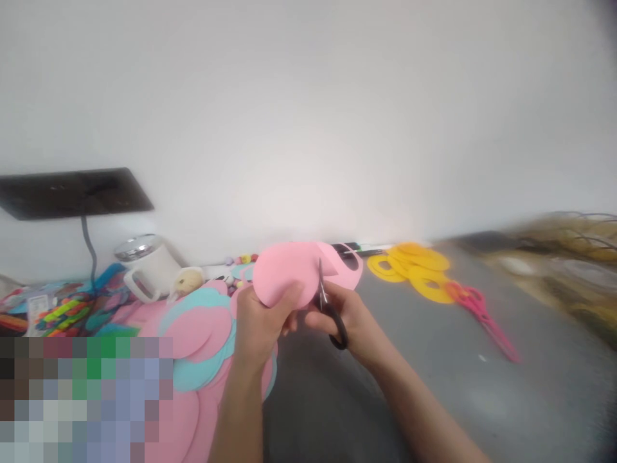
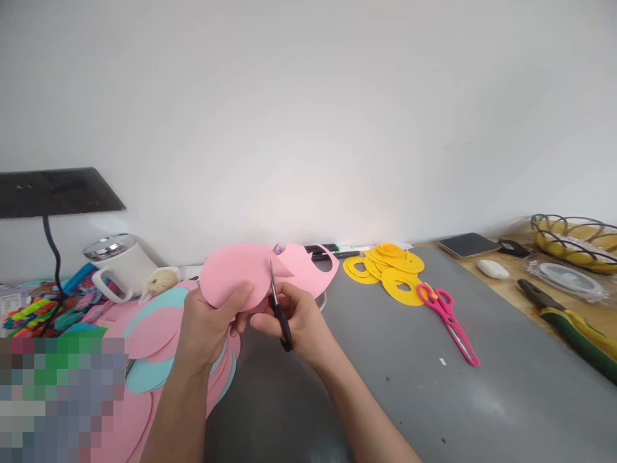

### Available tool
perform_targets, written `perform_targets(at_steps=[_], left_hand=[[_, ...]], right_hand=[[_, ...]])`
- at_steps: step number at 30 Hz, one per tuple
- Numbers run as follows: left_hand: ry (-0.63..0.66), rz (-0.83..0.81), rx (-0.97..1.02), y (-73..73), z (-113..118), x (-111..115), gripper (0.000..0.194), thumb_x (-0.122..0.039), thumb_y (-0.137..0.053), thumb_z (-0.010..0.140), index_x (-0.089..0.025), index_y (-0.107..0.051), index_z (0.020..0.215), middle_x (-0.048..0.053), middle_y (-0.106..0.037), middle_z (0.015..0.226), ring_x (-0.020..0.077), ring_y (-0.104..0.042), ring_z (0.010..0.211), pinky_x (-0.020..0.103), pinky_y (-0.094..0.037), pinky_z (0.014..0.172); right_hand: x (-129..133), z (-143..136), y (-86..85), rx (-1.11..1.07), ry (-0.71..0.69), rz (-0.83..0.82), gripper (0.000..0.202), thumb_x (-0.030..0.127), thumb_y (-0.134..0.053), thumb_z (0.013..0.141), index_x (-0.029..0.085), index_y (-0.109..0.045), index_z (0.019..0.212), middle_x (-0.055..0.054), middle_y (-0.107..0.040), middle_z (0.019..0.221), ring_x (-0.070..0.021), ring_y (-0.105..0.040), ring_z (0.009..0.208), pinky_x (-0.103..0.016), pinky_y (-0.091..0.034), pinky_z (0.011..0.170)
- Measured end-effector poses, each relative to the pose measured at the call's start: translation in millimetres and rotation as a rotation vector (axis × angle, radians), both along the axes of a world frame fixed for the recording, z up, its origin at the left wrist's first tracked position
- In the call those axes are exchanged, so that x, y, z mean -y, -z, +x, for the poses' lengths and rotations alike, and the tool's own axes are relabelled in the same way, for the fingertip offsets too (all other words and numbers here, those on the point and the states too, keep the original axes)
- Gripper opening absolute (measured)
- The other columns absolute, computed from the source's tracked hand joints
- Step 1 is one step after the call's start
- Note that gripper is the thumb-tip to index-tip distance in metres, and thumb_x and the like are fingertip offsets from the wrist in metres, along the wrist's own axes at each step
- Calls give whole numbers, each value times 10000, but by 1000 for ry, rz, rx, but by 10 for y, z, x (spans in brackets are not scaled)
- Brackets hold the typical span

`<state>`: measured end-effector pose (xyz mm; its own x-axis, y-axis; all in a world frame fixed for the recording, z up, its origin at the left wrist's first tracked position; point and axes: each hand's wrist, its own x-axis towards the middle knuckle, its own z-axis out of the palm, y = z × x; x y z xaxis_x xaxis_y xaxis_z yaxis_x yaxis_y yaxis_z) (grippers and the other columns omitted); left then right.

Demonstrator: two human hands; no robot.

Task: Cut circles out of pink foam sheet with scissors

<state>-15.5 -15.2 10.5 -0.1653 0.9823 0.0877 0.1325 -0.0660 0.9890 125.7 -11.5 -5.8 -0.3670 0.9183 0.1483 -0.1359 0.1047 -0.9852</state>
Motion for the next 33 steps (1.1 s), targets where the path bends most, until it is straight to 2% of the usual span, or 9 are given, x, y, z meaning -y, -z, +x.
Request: perform_targets(at_steps=[8,14,19,25,28,33], left_hand=[[13,32,27,-8,1,-6,436,-341,-646,700,-161,-456,351,-3,-443,320,74,-382,311,224,-319,358],[-9,56,49,20,-3,-19,360,-328,-647,696,-159,-507,411,-9,-450,330,89,-399,317,232,-308,352],[0,54,68,28,-12,-23,327,-302,-666,669,-164,-500,424,-13,-461,349,87,-400,322,232,-309,355],[-32,57,118,27,13,-29,360,-297,-657,668,-169,-459,397,-15,-447,345,82,-386,326,229,-305,352],[-53,32,145,9,39,-18,344,-272,-668,645,-168,-461,389,-25,-422,328,78,-369,329,227,-307,355],[-85,-37,98,-15,38,-10,355,-294,-695,611,-167,-470,367,-14,-432,318,83,-376,316,227,-310,336]], right_hand=[[0,-7,-25,11,-11,29,489,611,-698,635,162,-590,795,-25,-594,686,-162,-538,658,-305,-438,655],[7,-5,-13,23,1,27,416,546,-699,684,162,-579,790,-31,-609,694,-132,-503,610,-271,-418,593],[6,-7,1,48,35,-23,444,562,-728,627,170,-551,736,0,-564,615,-109,-455,532,-256,-398,520],[12,-39,18,17,1,-45,469,582,-724,617,165,-574,769,-13,-575,640,-114,-471,530,-260,-416,510],[13,-58,11,-4,-28,-9,465,587,-716,629,167,-582,778,-31,-603,675,-131,-501,565,-278,-439,551],[4,-53,1,-70,-68,35,420,542,-714,668,174,-601,834,-52,-649,756,-185,-602,711,-339,-483,727]])
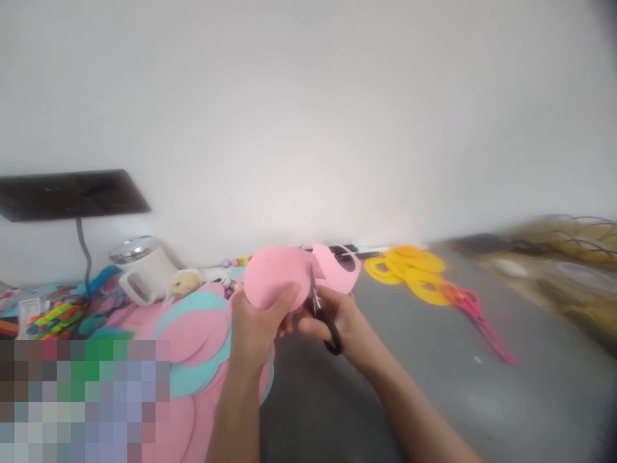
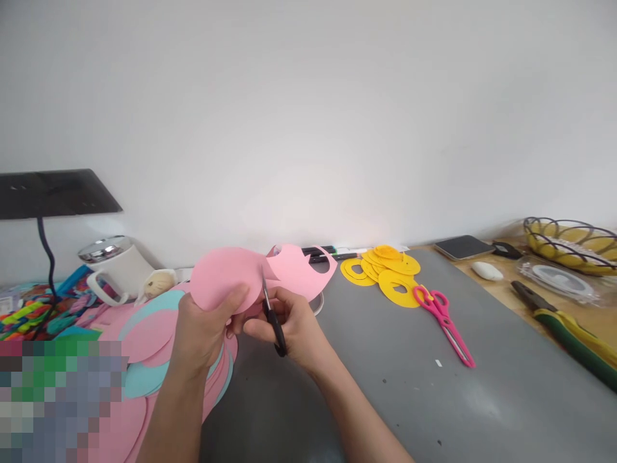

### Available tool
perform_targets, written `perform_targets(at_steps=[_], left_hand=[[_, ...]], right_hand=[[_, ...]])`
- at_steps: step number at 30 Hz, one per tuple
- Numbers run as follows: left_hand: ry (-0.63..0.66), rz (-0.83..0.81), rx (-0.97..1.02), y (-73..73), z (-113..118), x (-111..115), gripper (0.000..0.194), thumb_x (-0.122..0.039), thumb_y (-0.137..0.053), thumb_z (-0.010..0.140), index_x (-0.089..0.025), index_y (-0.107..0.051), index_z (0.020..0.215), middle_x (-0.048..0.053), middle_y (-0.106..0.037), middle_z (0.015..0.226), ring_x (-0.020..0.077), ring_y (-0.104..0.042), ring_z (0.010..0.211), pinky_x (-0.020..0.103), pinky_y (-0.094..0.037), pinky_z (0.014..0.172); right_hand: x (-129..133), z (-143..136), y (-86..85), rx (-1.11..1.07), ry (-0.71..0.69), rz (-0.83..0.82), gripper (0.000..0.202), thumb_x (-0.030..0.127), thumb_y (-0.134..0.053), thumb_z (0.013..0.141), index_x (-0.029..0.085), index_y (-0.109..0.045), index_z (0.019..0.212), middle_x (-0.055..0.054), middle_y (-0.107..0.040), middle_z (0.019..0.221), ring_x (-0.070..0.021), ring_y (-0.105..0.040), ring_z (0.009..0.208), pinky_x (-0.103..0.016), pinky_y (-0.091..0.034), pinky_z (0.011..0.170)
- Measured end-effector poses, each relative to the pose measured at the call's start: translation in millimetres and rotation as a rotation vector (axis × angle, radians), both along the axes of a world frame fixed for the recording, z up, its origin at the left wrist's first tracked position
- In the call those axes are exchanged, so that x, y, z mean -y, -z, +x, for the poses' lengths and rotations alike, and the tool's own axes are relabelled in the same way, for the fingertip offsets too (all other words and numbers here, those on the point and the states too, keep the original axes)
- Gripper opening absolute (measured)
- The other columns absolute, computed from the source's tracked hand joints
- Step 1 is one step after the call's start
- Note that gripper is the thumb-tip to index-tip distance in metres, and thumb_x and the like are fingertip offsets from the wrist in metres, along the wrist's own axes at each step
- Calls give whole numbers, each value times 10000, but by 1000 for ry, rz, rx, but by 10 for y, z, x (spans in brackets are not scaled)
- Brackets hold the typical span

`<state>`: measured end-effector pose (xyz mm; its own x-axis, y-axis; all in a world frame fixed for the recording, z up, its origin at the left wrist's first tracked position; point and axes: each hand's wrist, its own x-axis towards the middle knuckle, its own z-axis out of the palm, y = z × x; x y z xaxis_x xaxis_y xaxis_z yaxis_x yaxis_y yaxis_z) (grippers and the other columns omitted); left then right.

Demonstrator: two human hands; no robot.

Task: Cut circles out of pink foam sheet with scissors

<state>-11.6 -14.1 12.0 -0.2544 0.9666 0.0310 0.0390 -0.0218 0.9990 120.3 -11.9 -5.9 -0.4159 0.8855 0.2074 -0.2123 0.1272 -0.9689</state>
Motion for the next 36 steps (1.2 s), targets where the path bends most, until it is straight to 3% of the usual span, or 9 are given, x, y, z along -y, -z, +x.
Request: perform_targets(at_steps=[10,23,29,36], left_hand=[[53,-6,-2,8,-27,5,282,-241,-677,610,-158,-498,408,-16,-444,327,91,-403,322,223,-301,348],[51,65,-25,38,-45,-20,383,-292,-658,674,-163,-460,373,-7,-453,343,79,-399,331,228,-325,369],[62,44,-55,23,-47,-4,368,-293,-692,643,-158,-482,372,-10,-450,327,79,-393,320,224,-325,356],[80,44,-48,28,-46,-15,381,-324,-683,661,-159,-488,378,-5,-455,331,84,-401,323,225,-336,354]], right_hand=[[2,10,9,-20,-15,-7,380,508,-712,692,171,-608,837,-56,-664,747,-205,-626,760,-361,-485,772],[12,21,18,60,54,-105,438,529,-755,615,166,-563,770,-13,-582,654,-125,-491,564,-270,-417,543],[-10,27,13,19,17,-36,452,534,-739,637,170,-593,863,-15,-609,683,-169,-577,665,-337,-475,721],[-13,46,30,25,31,-51,494,550,-733,635,165,-605,918,-25,-622,696,-174,-587,646,-336,-479,694]])
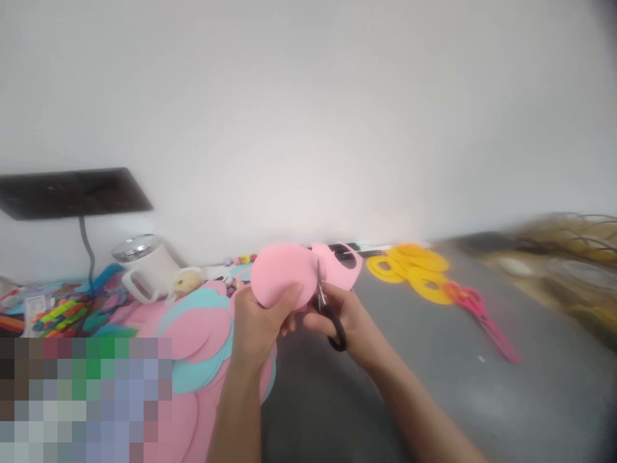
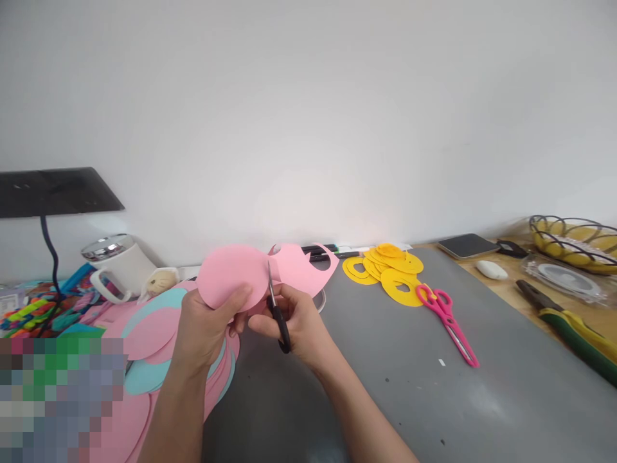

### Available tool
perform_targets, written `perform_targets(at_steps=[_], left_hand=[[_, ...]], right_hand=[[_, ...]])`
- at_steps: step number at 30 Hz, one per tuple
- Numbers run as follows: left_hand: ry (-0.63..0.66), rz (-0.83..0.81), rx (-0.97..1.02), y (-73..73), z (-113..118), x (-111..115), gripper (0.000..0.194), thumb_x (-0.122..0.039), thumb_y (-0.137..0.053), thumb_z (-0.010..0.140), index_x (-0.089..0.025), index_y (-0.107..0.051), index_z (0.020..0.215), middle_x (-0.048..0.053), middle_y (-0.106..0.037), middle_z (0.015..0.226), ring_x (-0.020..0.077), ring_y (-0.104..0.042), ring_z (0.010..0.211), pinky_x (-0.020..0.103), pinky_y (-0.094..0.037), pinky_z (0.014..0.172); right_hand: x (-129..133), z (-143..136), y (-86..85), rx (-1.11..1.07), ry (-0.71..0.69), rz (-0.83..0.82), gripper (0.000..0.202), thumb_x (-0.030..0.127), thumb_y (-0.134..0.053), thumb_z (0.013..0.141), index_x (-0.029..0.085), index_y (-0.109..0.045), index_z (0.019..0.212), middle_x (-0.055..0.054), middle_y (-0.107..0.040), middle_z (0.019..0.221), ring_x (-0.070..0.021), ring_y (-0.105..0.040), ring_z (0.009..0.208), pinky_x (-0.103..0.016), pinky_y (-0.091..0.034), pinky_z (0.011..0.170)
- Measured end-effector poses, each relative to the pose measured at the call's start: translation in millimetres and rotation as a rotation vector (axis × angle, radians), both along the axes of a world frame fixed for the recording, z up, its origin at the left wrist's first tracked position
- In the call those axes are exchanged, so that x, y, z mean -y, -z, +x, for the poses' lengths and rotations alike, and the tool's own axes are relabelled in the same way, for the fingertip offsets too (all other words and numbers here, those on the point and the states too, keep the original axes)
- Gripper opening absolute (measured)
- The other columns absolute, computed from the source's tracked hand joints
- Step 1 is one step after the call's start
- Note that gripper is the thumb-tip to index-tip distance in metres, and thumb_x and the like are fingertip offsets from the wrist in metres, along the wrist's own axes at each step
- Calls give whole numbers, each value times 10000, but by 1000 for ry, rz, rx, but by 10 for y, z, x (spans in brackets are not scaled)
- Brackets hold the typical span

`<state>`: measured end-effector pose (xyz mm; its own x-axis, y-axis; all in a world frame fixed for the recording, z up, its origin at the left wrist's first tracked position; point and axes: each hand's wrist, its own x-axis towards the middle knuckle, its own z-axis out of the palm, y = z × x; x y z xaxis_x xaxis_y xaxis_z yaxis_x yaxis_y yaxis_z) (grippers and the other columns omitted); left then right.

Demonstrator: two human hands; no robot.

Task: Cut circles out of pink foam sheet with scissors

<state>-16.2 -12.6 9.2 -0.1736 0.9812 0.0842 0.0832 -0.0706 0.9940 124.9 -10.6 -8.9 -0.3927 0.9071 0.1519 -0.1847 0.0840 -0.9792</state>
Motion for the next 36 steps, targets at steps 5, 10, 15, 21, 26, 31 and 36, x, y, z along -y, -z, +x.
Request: perform_targets(at_steps=[5,10,15,21,26,31,36], left_hand=[[4,-4,-8,-4,-4,6,347,-304,-683,659,-156,-506,400,-4,-467,336,89,-410,325,224,-322,348],[9,-1,-9,2,-16,21,345,-278,-675,662,-155,-498,393,-6,-462,335,86,-407,331,224,-330,359],[23,17,12,40,-27,-6,337,-246,-686,644,-153,-487,388,-12,-469,354,83,-414,331,222,-331,360],[-22,24,19,23,6,-9,344,-308,-685,665,-156,-497,420,-14,-463,353,83,-403,323,228,-318,358],[-25,46,48,10,-7,-4,368,-318,-684,672,-165,-468,416,-23,-450,346,84,-402,322,227,-304,349],[37,34,7,24,-34,-8,355,-334,-689,681,-159,-511,430,-19,-466,338,84,-400,317,226,-319,344],[36,36,-17,9,-33,7,373,-342,-689,681,-155,-508,414,-16,-466,331,78,-392,309,223,-324,344]], right_hand=[[15,-6,-38,-3,-8,16,426,535,-715,671,174,-581,854,-27,-636,699,-179,-601,694,-334,-476,736],[23,0,-28,48,21,8,431,541,-707,675,165,-566,831,-22,-620,697,-134,-531,604,-273,-436,599],[20,8,-5,83,49,-38,456,564,-708,653,158,-546,784,-17,-586,655,-115,-482,550,-267,-407,550],[22,1,-15,74,42,-83,439,534,-725,639,166,-540,790,-17,-582,668,-117,-480,552,-274,-416,554],[29,-5,-17,73,51,-94,416,516,-721,652,165,-551,796,4,-547,627,-118,-478,548,-280,-426,565],[15,8,-13,37,59,-23,411,508,-722,664,174,-533,811,-10,-576,691,-140,-508,639,-291,-430,633],[9,14,-36,39,72,-9,435,528,-719,660,169,-545,835,5,-549,666,-145,-514,650,-293,-437,654]])
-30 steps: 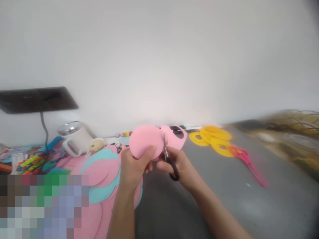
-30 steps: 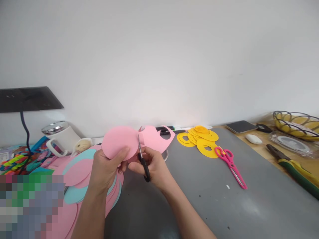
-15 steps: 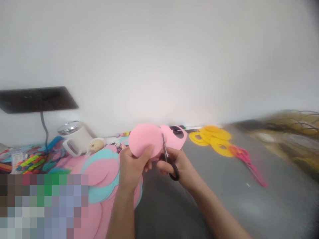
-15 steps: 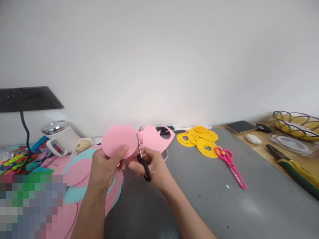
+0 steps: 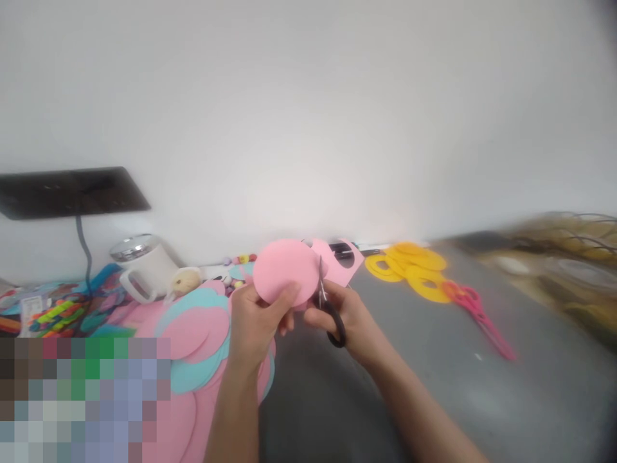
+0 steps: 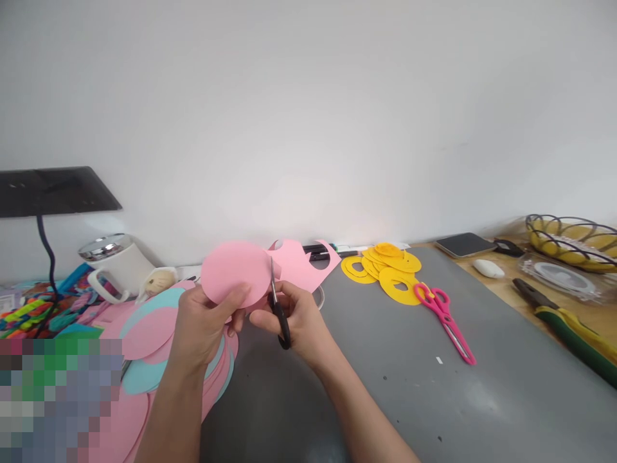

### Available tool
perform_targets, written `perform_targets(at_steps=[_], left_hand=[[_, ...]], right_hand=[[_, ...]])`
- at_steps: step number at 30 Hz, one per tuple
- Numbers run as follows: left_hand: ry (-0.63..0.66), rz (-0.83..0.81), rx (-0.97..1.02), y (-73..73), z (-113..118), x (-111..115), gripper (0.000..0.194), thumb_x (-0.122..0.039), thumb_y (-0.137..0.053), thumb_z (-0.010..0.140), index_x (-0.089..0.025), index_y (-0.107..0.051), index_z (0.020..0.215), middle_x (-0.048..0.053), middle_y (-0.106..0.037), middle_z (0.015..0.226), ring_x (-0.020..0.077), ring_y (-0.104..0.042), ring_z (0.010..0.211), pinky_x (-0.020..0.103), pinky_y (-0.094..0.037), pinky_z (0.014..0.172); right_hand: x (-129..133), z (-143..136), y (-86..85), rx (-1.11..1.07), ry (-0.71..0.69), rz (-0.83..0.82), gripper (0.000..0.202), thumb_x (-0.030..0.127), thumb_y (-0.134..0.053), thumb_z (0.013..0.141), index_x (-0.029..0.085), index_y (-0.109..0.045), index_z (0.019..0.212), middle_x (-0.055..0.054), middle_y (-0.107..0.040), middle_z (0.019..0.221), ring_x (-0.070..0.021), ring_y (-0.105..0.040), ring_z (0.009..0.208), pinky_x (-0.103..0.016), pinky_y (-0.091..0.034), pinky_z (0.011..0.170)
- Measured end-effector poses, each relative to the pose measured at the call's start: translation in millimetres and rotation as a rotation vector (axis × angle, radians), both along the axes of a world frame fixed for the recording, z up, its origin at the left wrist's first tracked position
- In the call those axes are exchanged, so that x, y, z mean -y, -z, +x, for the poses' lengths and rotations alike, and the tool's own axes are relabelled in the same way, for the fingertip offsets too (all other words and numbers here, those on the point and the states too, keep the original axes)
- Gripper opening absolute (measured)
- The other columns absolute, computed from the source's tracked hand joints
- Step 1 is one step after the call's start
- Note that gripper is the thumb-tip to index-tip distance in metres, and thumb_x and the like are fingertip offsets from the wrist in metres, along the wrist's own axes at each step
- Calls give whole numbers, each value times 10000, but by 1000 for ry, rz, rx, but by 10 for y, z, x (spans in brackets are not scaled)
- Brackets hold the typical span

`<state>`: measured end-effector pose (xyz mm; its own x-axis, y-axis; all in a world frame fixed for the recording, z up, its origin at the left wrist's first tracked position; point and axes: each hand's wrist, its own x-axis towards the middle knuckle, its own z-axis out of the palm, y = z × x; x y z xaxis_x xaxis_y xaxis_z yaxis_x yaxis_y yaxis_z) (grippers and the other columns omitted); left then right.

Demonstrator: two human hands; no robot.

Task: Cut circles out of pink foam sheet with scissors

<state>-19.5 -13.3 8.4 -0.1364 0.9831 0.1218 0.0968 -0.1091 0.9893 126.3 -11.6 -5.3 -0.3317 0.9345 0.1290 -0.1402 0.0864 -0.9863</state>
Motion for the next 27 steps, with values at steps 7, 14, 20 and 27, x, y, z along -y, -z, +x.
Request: perform_targets(at_steps=[7,14,20,27], left_hand=[[2,17,14,-38,19,-2,356,-340,-678,687,-159,-512,430,-13,-476,347,85,-404,319,224,-318,338],[-9,13,28,-8,4,-10,330,-346,-681,686,-160,-530,459,-16,-473,354,92,-412,326,229,-318,342],[-18,28,43,2,13,-20,328,-341,-683,687,-161,-525,464,-20,-470,352,87,-400,320,228,-315,342],[28,17,-3,-17,-8,-8,347,-344,-695,672,-166,-499,447,-27,-464,345,77,-385,308,221,-323,340]], right_hand=[[12,-3,-25,37,26,-10,428,532,-728,637,171,-559,794,14,-543,634,-120,-483,590,-261,-417,586],[10,-2,-13,64,49,-37,382,495,-713,650,169,-550,767,29,-509,585,-108,-461,538,-261,-421,543],[10,2,14,64,39,-50,352,482,-689,678,172,-538,751,41,-486,549,-109,-470,517,-262,-414,535],[0,-4,-8,57,62,-4,412,518,-712,659,169,-556,814,15,-520,660,-119,-459,607,-264,-401,589]])
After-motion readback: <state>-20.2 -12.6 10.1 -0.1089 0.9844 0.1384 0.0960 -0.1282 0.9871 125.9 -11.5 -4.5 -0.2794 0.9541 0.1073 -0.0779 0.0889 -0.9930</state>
